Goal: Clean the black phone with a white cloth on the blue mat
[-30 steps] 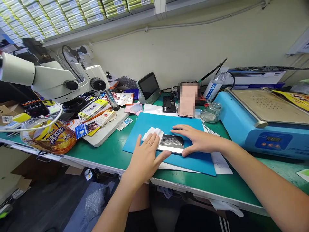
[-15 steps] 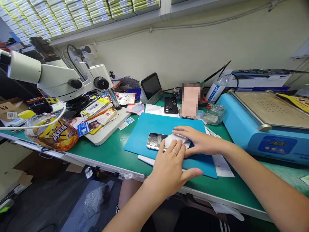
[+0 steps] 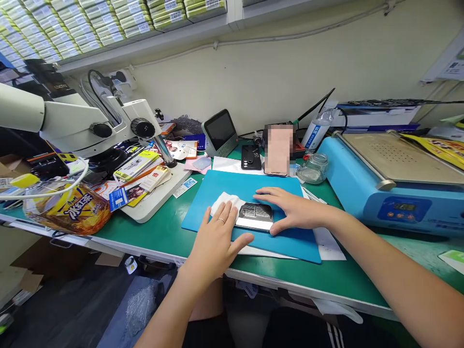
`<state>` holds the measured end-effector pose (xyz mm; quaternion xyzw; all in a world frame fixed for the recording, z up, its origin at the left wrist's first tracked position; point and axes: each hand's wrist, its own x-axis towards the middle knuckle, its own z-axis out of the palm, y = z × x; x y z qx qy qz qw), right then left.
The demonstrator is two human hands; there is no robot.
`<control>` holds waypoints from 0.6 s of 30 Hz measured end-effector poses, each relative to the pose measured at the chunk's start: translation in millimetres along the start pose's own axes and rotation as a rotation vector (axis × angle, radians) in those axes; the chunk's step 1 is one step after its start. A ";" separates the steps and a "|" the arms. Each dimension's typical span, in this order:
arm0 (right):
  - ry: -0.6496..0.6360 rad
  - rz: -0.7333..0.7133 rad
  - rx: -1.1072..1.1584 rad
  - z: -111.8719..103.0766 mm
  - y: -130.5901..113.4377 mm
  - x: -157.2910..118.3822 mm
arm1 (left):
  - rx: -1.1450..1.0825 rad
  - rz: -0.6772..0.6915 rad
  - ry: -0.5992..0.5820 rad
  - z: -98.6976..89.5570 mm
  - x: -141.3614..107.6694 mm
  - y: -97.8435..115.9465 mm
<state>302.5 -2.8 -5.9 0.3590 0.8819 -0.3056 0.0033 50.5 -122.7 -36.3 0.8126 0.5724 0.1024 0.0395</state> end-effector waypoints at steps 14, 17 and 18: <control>0.000 -0.023 -0.020 -0.6 -1.7 -0.6 | -0.053 0.132 0.041 13.3 27.2 67.9; 0.001 -0.006 -0.024 -0.6 -3.1 -0.1 | -0.096 0.192 -0.017 5.6 12.4 49.0; -0.001 0.001 -0.021 -0.7 -3.4 -0.1 | -0.103 0.203 -0.029 2.5 5.7 42.0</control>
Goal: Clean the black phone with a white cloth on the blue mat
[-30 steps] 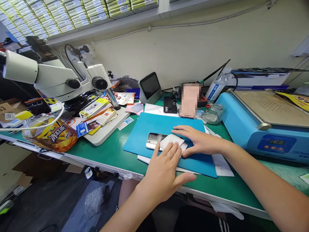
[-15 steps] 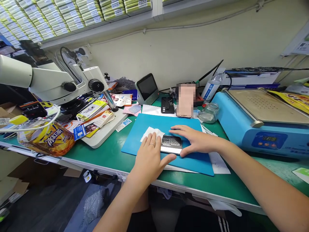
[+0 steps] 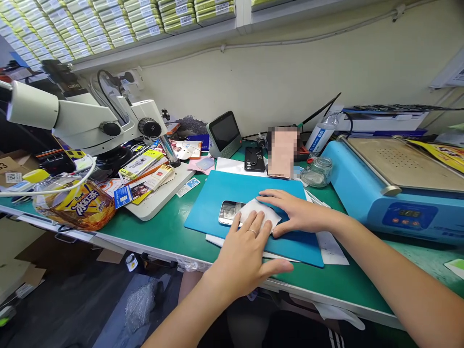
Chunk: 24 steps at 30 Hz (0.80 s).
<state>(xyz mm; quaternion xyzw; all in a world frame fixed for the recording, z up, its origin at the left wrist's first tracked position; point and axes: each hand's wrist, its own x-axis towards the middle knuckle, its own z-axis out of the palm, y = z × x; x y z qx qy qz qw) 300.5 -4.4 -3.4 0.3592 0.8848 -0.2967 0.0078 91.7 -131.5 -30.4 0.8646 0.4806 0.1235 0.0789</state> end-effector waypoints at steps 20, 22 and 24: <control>-0.004 0.014 -0.001 -0.1 2.3 0.8 | 0.046 -0.165 0.001 -12.3 8.7 -24.0; 0.009 0.004 0.008 0.6 2.3 1.0 | 0.010 -0.120 0.001 -9.5 18.4 -8.4; 0.018 -0.008 0.019 1.2 2.2 0.6 | -0.022 -0.077 0.005 -6.1 26.2 5.8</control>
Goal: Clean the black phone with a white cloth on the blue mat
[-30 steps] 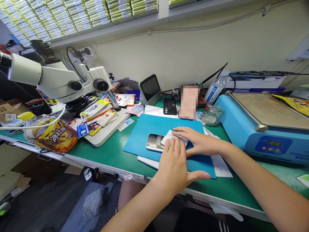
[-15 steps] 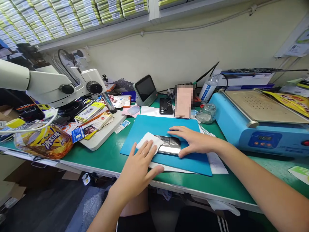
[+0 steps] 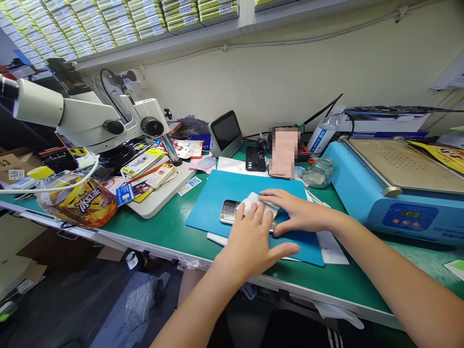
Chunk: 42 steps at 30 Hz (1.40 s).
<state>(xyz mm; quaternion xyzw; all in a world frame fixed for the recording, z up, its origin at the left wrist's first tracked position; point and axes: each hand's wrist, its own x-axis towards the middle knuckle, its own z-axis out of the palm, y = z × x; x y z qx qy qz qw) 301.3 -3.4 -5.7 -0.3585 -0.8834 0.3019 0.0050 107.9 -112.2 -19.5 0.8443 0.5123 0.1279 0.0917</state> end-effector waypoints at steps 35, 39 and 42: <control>0.003 -0.061 -0.015 1.1 2.2 0.5 | -0.007 0.011 0.035 8.9 4.1 10.1; -0.013 -0.029 -0.014 0.8 0.9 0.2 | -0.050 0.035 0.017 10.4 -9.4 5.7; -0.014 -0.003 -0.005 0.7 0.6 -0.2 | -0.052 0.042 -0.016 7.0 -28.6 -4.2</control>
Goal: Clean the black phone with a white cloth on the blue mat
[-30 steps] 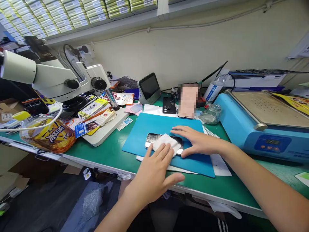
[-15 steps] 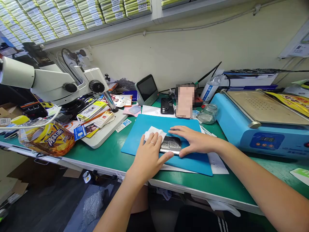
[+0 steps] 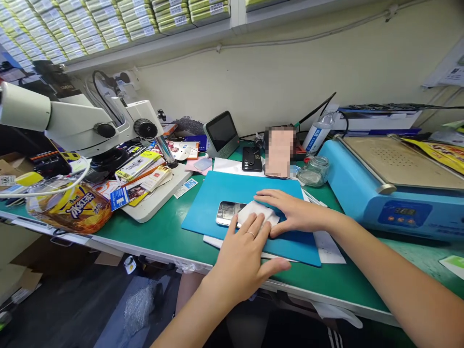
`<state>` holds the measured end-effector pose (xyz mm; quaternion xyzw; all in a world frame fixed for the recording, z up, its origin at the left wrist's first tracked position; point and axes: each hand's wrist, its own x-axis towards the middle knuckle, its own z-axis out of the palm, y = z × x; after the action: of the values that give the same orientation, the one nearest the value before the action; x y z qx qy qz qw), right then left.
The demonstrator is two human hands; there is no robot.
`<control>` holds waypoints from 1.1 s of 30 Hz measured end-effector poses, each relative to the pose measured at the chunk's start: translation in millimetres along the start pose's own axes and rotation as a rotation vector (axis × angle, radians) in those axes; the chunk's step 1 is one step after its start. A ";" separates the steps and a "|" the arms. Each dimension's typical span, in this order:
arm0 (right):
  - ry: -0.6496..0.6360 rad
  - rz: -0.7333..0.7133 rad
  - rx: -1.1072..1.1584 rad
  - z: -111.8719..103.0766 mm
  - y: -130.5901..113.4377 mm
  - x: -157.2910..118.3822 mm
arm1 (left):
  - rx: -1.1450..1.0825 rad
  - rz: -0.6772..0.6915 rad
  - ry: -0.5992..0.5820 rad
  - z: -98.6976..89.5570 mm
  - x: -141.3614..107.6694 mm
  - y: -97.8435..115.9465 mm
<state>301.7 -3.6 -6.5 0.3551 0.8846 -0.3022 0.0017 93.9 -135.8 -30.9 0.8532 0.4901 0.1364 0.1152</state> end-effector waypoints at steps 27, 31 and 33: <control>0.035 -0.021 0.001 0.2 -0.2 -1.0 | -0.015 -0.062 0.045 5.9 21.0 20.2; 0.007 -0.011 -0.006 -0.8 -0.9 0.0 | -0.003 -0.041 0.031 0.5 -7.4 2.9; 0.007 -0.019 0.004 -0.7 0.0 0.3 | 0.043 -0.065 0.036 -3.8 -20.5 -10.6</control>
<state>301.6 -3.0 -6.1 0.3480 0.8873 -0.3026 -0.0050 74.1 -148.1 -33.3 0.8365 0.5224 0.1374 0.0923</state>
